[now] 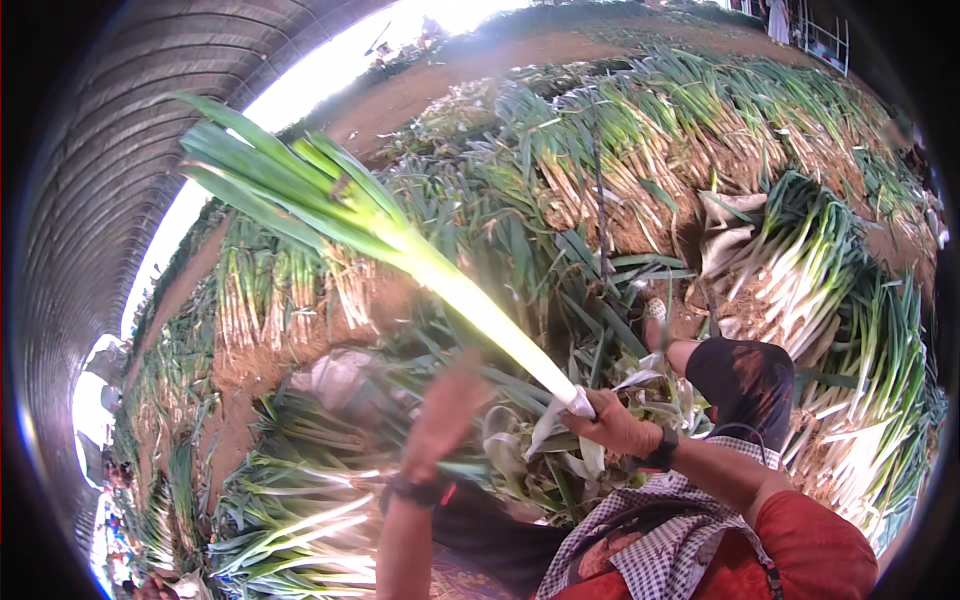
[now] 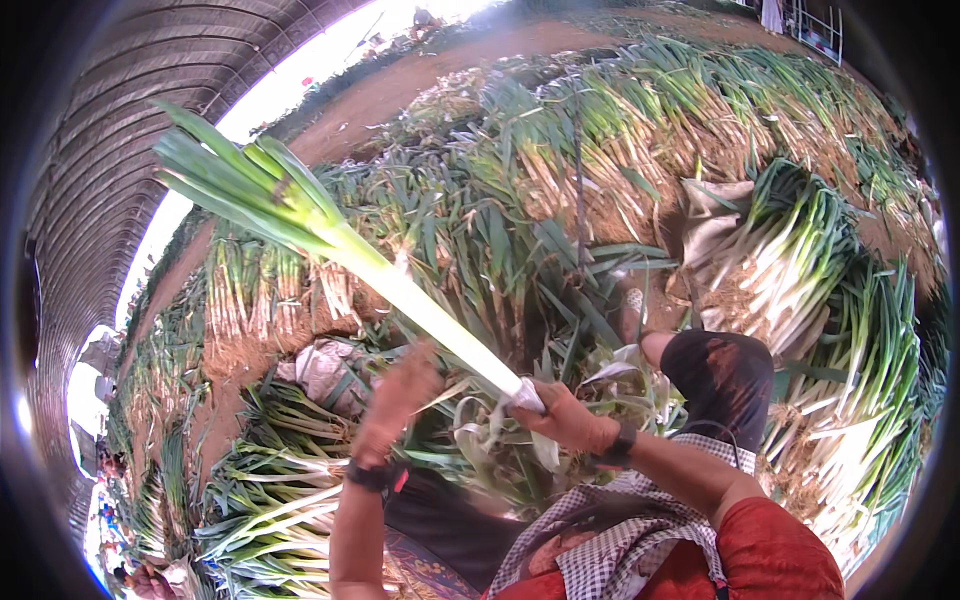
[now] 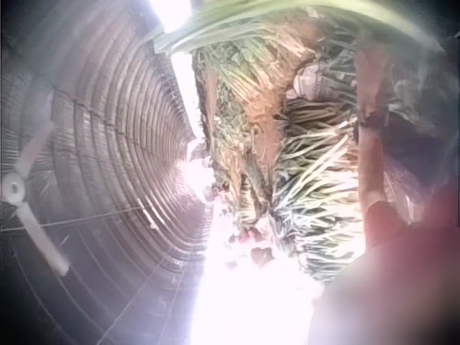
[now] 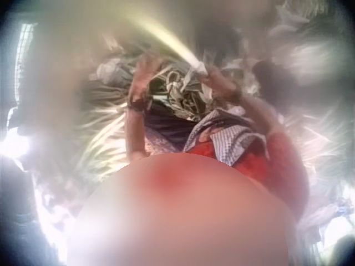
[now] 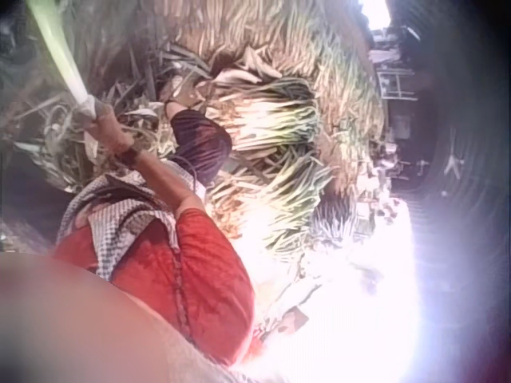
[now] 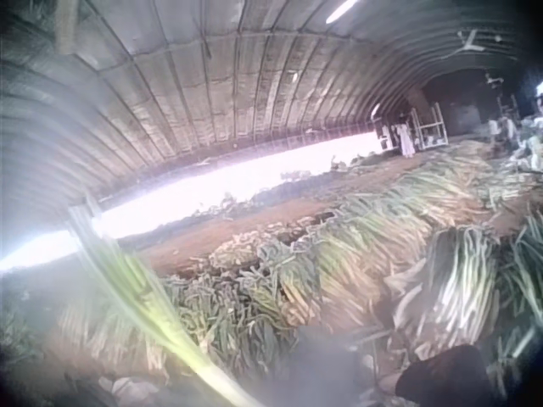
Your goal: The person picks up leeks one at a time, peels away the outer layers by hand, and places the cleaned vegetables onto a separate stack.
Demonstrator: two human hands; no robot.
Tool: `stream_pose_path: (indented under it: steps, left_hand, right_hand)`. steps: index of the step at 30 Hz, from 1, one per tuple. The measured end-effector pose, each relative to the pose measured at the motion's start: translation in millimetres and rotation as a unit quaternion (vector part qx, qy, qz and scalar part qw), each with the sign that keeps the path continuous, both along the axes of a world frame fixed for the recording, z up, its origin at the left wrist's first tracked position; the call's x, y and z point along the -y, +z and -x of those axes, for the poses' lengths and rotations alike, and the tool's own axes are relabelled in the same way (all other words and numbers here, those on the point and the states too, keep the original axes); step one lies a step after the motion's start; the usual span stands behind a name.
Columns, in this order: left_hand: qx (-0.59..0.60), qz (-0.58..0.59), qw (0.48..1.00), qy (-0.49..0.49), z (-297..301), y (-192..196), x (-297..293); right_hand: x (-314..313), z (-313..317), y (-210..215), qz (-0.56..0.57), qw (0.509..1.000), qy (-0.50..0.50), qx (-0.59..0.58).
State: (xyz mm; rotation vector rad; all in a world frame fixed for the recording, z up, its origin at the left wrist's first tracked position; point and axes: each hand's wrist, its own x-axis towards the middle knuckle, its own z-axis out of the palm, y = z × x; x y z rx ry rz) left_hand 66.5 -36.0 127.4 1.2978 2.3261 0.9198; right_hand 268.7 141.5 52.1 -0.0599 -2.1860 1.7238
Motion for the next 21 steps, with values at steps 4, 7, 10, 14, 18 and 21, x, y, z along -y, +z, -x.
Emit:
stream_pose_path:
  steps: [4, 7, 10, 14, 18, 21]
  left_hand:
    - [0.301, -0.527, 0.795, 0.017, 8, 70, -46]
    - [0.364, -0.534, 0.753, 0.121, 10, 60, -55]
    - [0.378, -0.501, 0.77, 0.11, -10, 32, -48]
    - [0.391, -0.489, 0.777, 0.068, -34, -4, -47]
    - [0.342, -0.468, 0.813, 0.05, -55, -7, -51]
    - [0.314, -0.44, 0.84, 0.052, -56, -13, -51]
  right_hand:
    - [22, -8, -59, 0.073, 0.992, 0.085, 0.065]
    - [11, 3, -58, -0.195, 0.971, 0.126, 0.056]
    - [-12, 30, -11, -0.256, 0.965, 0.033, -0.05]
    - [-15, 51, 104, -0.276, 0.951, -0.019, -0.135]
    - [-11, 71, 120, -0.458, 0.829, -0.099, -0.305]
    - [-11, 69, 121, -0.483, 0.822, -0.125, -0.276]
